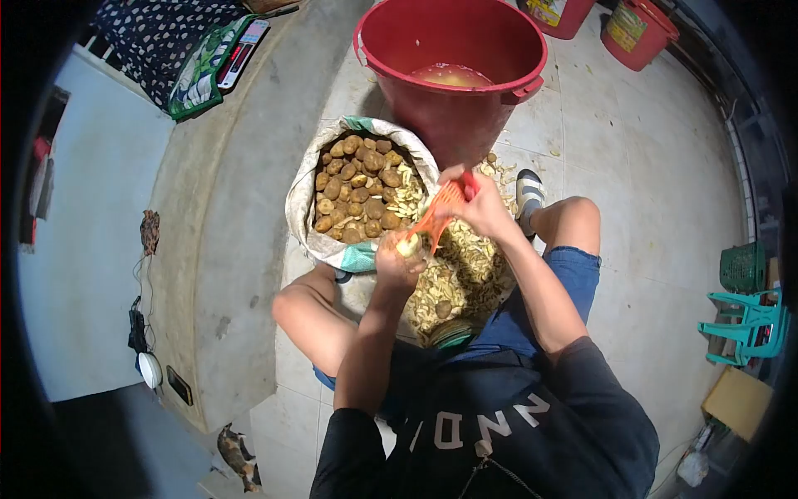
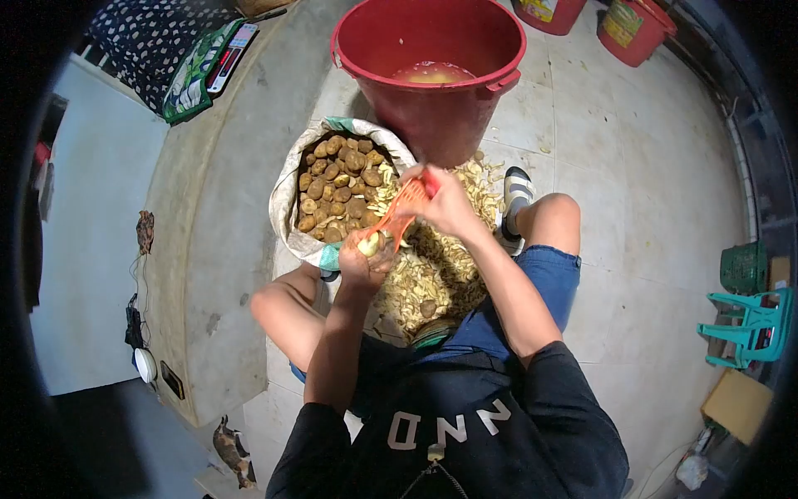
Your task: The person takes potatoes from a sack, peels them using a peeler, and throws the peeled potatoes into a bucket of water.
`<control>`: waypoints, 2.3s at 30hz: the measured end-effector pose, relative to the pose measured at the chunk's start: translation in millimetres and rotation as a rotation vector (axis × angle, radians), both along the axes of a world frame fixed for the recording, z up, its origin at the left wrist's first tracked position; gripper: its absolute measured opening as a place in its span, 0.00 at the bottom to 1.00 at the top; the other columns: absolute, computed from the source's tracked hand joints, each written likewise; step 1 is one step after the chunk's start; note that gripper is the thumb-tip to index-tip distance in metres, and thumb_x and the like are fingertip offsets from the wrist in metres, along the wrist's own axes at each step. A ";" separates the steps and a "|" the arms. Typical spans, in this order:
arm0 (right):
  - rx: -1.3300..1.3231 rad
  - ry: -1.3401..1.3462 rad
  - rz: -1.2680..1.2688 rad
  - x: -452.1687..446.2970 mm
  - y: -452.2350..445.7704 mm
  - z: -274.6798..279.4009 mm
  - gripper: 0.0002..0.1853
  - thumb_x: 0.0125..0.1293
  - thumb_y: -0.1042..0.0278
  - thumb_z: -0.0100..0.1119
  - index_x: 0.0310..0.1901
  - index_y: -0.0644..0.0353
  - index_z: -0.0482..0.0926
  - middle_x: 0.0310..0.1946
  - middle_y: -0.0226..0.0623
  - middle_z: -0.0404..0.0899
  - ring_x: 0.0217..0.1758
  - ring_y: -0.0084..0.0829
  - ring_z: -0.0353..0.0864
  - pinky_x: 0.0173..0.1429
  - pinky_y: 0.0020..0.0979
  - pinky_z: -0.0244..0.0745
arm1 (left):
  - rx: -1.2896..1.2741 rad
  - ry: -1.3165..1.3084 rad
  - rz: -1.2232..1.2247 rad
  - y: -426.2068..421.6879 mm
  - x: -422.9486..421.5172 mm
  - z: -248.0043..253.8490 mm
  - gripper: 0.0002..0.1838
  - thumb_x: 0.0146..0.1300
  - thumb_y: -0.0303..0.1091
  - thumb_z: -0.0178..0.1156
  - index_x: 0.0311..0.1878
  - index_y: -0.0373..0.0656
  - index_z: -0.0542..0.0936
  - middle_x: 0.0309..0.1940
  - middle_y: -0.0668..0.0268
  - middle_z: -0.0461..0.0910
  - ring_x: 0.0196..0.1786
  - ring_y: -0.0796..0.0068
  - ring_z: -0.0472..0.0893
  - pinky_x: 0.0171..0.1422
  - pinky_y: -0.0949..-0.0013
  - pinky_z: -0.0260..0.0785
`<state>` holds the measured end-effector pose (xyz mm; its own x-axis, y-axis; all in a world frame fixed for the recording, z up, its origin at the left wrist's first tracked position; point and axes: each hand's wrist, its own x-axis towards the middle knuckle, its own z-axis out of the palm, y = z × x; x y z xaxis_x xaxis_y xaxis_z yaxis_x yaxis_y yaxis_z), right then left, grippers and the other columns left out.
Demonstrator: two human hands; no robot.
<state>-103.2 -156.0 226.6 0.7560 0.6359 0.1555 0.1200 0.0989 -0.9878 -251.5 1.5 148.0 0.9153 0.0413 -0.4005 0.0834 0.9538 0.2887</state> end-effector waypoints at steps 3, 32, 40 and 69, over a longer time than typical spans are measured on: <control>-0.030 0.061 -0.224 23.3 -13.3 4.3 0.23 0.48 0.77 0.78 0.45 0.64 0.75 0.36 0.28 0.78 0.40 0.19 0.77 0.45 0.24 0.75 | 0.180 0.263 0.081 -14.0 8.4 46.3 0.17 0.66 0.47 0.44 0.32 0.44 0.75 0.20 0.68 0.72 0.17 0.75 0.64 0.16 0.70 0.53; -0.488 -0.233 -0.374 76.1 -65.8 33.8 0.22 0.50 0.68 0.78 0.45 0.64 0.78 0.27 0.38 0.83 0.31 0.24 0.79 0.40 0.27 0.75 | 2.191 0.883 -1.009 140.0 1.9 -66.6 0.33 0.50 0.45 0.72 0.53 0.30 0.77 0.51 0.45 0.80 0.62 0.51 0.73 0.69 0.60 0.63; -0.536 -0.245 -0.305 72.0 -56.3 33.3 0.22 0.51 0.68 0.77 0.46 0.63 0.78 0.28 0.40 0.83 0.31 0.27 0.81 0.41 0.29 0.76 | 2.150 0.885 -0.581 130.5 -5.6 -87.1 0.29 0.50 0.43 0.72 0.51 0.35 0.76 0.49 0.46 0.79 0.58 0.49 0.74 0.66 0.57 0.64; -0.519 -0.225 -0.341 72.2 -73.2 23.3 0.22 0.51 0.67 0.76 0.46 0.63 0.78 0.29 0.43 0.84 0.32 0.34 0.83 0.41 0.33 0.76 | 2.129 0.956 -0.305 153.7 5.4 -121.7 0.28 0.56 0.27 0.63 0.63 0.40 0.72 0.57 0.44 0.75 0.61 0.44 0.73 0.68 0.55 0.63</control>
